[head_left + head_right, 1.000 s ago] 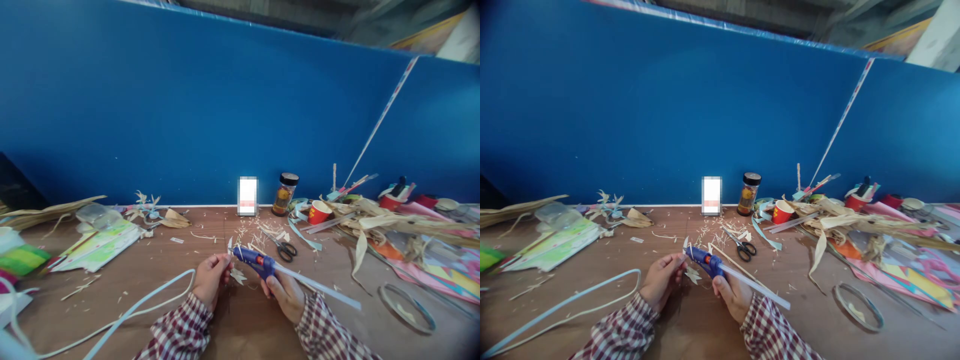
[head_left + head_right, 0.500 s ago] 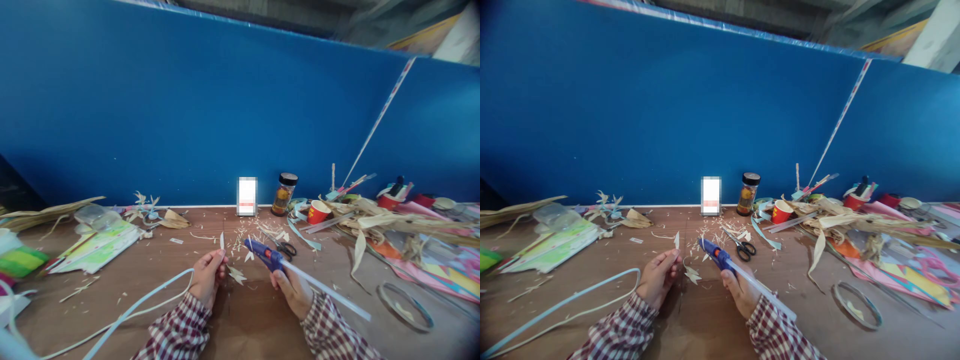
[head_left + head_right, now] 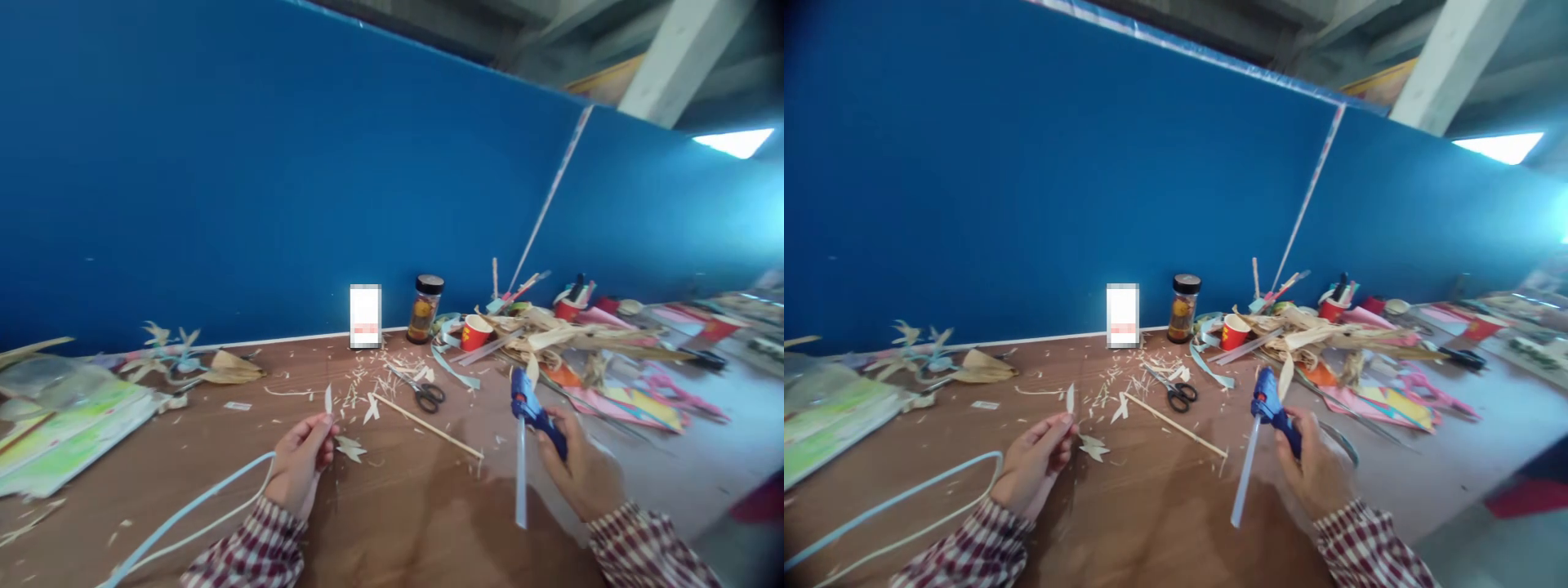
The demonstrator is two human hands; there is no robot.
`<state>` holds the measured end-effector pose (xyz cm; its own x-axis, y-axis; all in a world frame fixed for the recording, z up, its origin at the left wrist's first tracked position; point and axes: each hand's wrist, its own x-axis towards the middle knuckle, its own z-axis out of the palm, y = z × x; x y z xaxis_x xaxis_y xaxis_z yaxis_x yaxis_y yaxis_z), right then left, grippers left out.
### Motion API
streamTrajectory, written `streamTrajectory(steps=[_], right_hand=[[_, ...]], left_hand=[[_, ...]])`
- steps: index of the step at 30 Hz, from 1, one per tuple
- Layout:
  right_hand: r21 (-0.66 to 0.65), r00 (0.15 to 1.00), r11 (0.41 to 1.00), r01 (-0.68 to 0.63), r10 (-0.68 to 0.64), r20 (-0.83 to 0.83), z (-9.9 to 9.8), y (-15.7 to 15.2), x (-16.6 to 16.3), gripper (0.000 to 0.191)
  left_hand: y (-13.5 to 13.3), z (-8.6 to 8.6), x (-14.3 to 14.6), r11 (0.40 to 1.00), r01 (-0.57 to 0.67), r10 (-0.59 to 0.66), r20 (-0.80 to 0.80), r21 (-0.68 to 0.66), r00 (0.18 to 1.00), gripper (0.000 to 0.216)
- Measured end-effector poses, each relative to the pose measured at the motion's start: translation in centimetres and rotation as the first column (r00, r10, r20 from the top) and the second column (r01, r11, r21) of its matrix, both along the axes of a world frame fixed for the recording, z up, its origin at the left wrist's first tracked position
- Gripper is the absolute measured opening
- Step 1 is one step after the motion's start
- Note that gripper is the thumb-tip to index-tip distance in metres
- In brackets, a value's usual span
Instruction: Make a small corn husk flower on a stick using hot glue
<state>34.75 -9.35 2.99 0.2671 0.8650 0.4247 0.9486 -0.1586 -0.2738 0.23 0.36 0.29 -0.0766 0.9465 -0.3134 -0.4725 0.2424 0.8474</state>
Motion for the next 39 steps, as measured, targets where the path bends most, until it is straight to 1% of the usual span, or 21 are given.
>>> streamTrajectory(steps=[3,4,6,10,15,18,21,23,25,26,28,29,30,31,33,34,35,36,39], right_hand=[[-0.093,0.97,0.973,0.21,-0.195,0.147,-0.5,-2.2,3.1,0.035],[-0.108,0.956,0.961,0.256,-0.236,0.173,-0.8,-2.7,3.8,0.035],[-0.113,0.94,0.948,0.299,-0.272,0.205,-1.3,-3.4,5.0,0.034],[-0.076,0.913,0.94,0.333,-0.301,0.275,-2.2,-4.1,6.2,0.031],[-0.13,0.915,0.935,0.329,-0.282,0.287,-3.3,-4.8,6.7,0.029],[-0.125,0.913,0.941,0.315,-0.264,0.31,-3.8,-5.4,7.4,0.028],[-0.106,0.936,0.956,0.274,-0.24,0.257,-3.2,-6.0,8.0,0.034],[-0.079,0.963,0.968,0.24,-0.227,0.147,-1.7,-6.2,7.7,0.037],[-0.038,0.984,0.983,0.18,-0.18,0.017,0.4,-6.0,5.9,0.039],[-0.026,0.993,0.993,0.112,-0.113,-0.045,1.5,-5.6,4.4,0.038],[0.014,0.988,0.998,-0.065,0.066,-0.14,3.3,-4.3,0.4,0.032],[0.008,0.974,0.986,-0.167,0.166,-0.153,3.9,-3.4,-2.0,0.028],[-0.013,0.949,0.96,-0.28,0.275,-0.156,4.1,-2.2,-4.4,0.023],[-0.053,0.91,0.918,-0.392,0.379,-0.166,4.0,-0.8,-6.8,0.02],[-0.106,0.839,0.839,-0.534,0.511,-0.188,3.0,2.4,-10.9,0.016],[-0.13,0.818,0.812,-0.569,0.541,-0.194,2.2,4.1,-12.6,0.014],[-0.159,0.812,0.799,-0.579,0.548,-0.202,1.4,5.8,-14.0,0.012],[-0.187,0.821,0.802,-0.568,0.536,-0.196,0.6,7.5,-15.1,0.01],[-0.261,0.888,0.849,-0.459,0.434,-0.15,-1.1,11.5,-17.1,0.011]], left_hand=[[0.0,-0.1,0.0,1.0,0.002,-0.002,-0.04,-0.013,0.999,0.032],[0.0,-0.1,0.0,1.0,0.004,-0.004,-0.048,-0.015,0.999,0.033],[0.0,0.0,0.1,1.0,0.008,-0.009,-0.057,-0.021,0.998,0.033],[0.0,-0.1,0.2,1.0,0.015,-0.016,-0.072,-0.006,0.997,0.03],[-0.1,0.0,0.2,1.0,0.009,-0.008,-0.086,0.011,0.996,0.029],[-0.2,0.1,0.3,1.0,0.008,-0.007,-0.072,0.01,0.997,0.03],[-0.2,0.1,0.3,1.0,0.015,-0.014,-0.062,0.013,0.998,0.029],[-0.2,0.0,0.4,1.0,0.017,-0.016,-0.066,0.022,0.998,0.028],[-0.2,-0.2,0.5,0.999,0.023,-0.02,-0.075,0.029,0.997,0.028],[-0.2,-0.2,0.5,0.999,0.024,-0.022,-0.079,0.029,0.997,0.028],[-0.2,-0.3,0.5,0.999,0.027,-0.025,-0.087,0.028,0.996,0.028],[-0.3,-0.2,0.5,0.999,0.026,-0.024,-0.091,0.027,0.996,0.028],[-0.3,-0.2,0.5,0.999,0.023,-0.021,-0.095,0.025,0.995,0.028],[-0.4,-0.1,0.5,0.999,0.024,-0.022,-0.098,0.024,0.995,0.028],[-0.4,0.0,0.5,0.999,0.025,-0.022,-0.103,0.026,0.994,0.028],[-0.5,0.1,0.6,0.999,0.025,-0.022,-0.105,0.027,0.994,0.029],[-0.5,0.1,0.6,0.999,0.021,-0.018,-0.106,0.029,0.994,0.029],[-0.5,0.1,0.6,0.999,0.015,-0.012,-0.106,0.032,0.994,0.03],[-0.4,-0.1,0.6,1.0,-0.004,0.007,-0.109,0.029,0.994,0.032]])
